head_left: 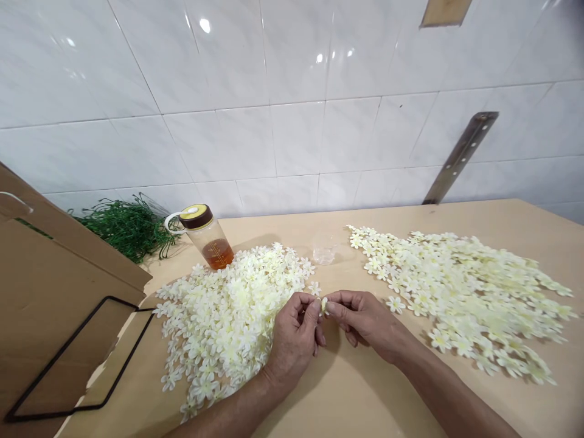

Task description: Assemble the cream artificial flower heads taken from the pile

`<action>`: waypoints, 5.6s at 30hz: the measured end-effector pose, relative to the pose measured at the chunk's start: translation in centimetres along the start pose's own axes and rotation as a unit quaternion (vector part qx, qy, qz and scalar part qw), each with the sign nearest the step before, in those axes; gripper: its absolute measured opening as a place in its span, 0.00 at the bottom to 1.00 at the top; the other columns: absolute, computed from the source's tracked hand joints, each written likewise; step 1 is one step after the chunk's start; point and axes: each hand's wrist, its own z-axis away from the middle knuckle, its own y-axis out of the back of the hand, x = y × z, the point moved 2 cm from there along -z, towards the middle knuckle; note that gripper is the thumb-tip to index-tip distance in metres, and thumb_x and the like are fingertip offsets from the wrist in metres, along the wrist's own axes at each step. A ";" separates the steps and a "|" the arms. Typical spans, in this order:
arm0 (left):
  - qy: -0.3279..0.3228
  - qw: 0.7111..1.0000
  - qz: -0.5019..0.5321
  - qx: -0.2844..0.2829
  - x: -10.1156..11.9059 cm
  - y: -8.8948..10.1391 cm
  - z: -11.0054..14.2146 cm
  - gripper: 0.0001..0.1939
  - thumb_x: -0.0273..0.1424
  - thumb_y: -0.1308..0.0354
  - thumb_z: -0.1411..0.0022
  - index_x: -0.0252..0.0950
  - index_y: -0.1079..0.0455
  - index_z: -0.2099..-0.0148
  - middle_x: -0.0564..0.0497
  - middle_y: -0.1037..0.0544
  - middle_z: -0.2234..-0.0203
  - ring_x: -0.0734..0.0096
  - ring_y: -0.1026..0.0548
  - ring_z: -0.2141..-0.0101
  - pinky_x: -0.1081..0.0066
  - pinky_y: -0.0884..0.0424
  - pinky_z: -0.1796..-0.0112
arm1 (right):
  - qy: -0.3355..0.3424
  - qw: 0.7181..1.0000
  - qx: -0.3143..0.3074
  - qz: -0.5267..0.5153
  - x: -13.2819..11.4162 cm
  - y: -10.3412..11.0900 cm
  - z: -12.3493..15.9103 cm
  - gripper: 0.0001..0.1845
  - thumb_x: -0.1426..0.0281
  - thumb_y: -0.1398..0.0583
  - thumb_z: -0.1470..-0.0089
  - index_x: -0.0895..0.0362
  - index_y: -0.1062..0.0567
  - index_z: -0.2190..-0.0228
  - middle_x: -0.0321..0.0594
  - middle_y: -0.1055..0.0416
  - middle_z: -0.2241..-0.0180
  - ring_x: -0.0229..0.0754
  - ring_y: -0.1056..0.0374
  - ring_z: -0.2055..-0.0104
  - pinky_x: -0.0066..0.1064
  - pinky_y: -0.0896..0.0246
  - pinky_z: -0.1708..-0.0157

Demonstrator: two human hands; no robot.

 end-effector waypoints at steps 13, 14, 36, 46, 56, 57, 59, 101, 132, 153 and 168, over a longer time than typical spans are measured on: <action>0.002 1.000 -0.007 -0.003 0.2 0.0 -0.1 0.15 0.43 0.46 0.36 0.36 0.36 0.63 0.60 0.34 0.87 0.82 0.40 0.90 0.81 0.44 0.88 | -0.005 1.000 0.014 -0.012 0.3 -0.3 0.0 0.19 0.55 0.37 0.49 0.59 0.24 0.75 0.31 0.38 0.83 0.29 0.46 0.84 0.22 0.52 0.84; 0.004 1.000 -0.005 -0.004 0.2 0.0 0.0 0.15 0.43 0.46 0.36 0.36 0.36 0.63 0.60 0.34 0.87 0.81 0.40 0.89 0.82 0.44 0.87 | -0.002 1.000 0.021 -0.001 0.3 -0.2 0.0 0.19 0.55 0.37 0.49 0.59 0.24 0.74 0.31 0.37 0.82 0.29 0.46 0.83 0.22 0.52 0.84; 0.020 1.000 0.017 -0.005 0.5 0.0 0.2 0.17 0.45 0.47 0.36 0.35 0.37 0.66 0.58 0.32 0.86 0.80 0.37 0.87 0.81 0.41 0.86 | -0.027 0.999 0.016 0.014 0.3 0.6 0.2 0.25 0.48 0.39 0.49 0.59 0.30 0.77 0.31 0.35 0.83 0.31 0.40 0.85 0.22 0.57 0.85; 0.015 1.000 0.004 -0.008 0.2 -0.1 0.0 0.19 0.47 0.48 0.36 0.36 0.38 0.68 0.59 0.34 0.88 0.80 0.39 0.88 0.81 0.44 0.86 | -0.016 0.995 0.093 -0.034 0.2 2.3 -0.2 0.26 0.47 0.40 0.49 0.59 0.28 0.77 0.32 0.37 0.82 0.31 0.41 0.84 0.23 0.53 0.85; -0.015 0.998 -0.046 -0.026 0.8 -0.1 0.7 0.16 0.43 0.47 0.35 0.35 0.34 0.66 0.58 0.33 0.84 0.82 0.38 0.87 0.80 0.42 0.84 | 0.080 0.983 0.118 0.114 -1.7 1.1 -1.1 0.28 0.52 0.42 0.45 0.55 0.27 0.49 0.38 0.27 0.74 0.37 0.34 0.81 0.29 0.37 0.80; -0.017 0.999 -0.041 -0.021 0.9 -0.1 0.8 0.16 0.43 0.47 0.35 0.35 0.34 0.66 0.57 0.32 0.83 0.82 0.38 0.86 0.80 0.42 0.84 | 0.089 0.982 0.120 0.112 -2.0 0.9 -0.9 0.29 0.51 0.43 0.44 0.55 0.28 0.48 0.37 0.28 0.75 0.35 0.37 0.82 0.27 0.39 0.81; -0.018 0.999 -0.027 -0.007 1.0 -0.1 0.7 0.16 0.44 0.48 0.35 0.35 0.34 0.65 0.57 0.31 0.81 0.82 0.36 0.85 0.80 0.41 0.83 | 0.077 0.982 0.126 0.116 -2.2 0.9 -0.5 0.27 0.49 0.45 0.43 0.57 0.24 0.54 0.32 0.37 0.82 0.33 0.44 0.83 0.25 0.46 0.84; 0.004 1.000 -0.001 0.010 0.2 -0.2 0.1 0.19 0.47 0.51 0.35 0.37 0.40 0.67 0.59 0.33 0.88 0.79 0.38 0.88 0.80 0.42 0.87 | -0.037 0.994 0.083 -0.056 0.4 1.8 -0.4 0.27 0.47 0.39 0.50 0.59 0.29 0.81 0.30 0.41 0.86 0.29 0.48 0.86 0.23 0.53 0.84; -0.047 0.996 -0.071 0.014 -0.4 0.2 0.2 0.15 0.42 0.50 0.33 0.37 0.38 0.66 0.60 0.36 0.86 0.78 0.35 0.85 0.78 0.40 0.81 | 0.008 0.994 -0.008 0.109 -0.7 0.4 0.6 0.21 0.52 0.41 0.45 0.58 0.26 0.73 0.30 0.41 0.81 0.31 0.45 0.83 0.23 0.51 0.83; -0.044 0.996 -0.080 0.016 0.3 0.2 0.5 0.14 0.42 0.48 0.34 0.36 0.36 0.65 0.59 0.36 0.85 0.78 0.37 0.84 0.78 0.40 0.79 | -0.007 0.995 0.017 0.100 -0.9 -0.1 0.7 0.19 0.54 0.39 0.47 0.58 0.25 0.74 0.29 0.41 0.85 0.31 0.47 0.84 0.23 0.52 0.84; 0.012 0.998 -0.053 -0.041 1.4 -0.1 0.8 0.19 0.47 0.52 0.34 0.36 0.34 0.64 0.57 0.32 0.84 0.78 0.36 0.85 0.78 0.40 0.83 | 0.011 0.997 0.010 0.070 -0.7 -0.3 0.8 0.29 0.44 0.47 0.45 0.55 0.39 0.79 0.30 0.40 0.83 0.31 0.43 0.83 0.22 0.47 0.83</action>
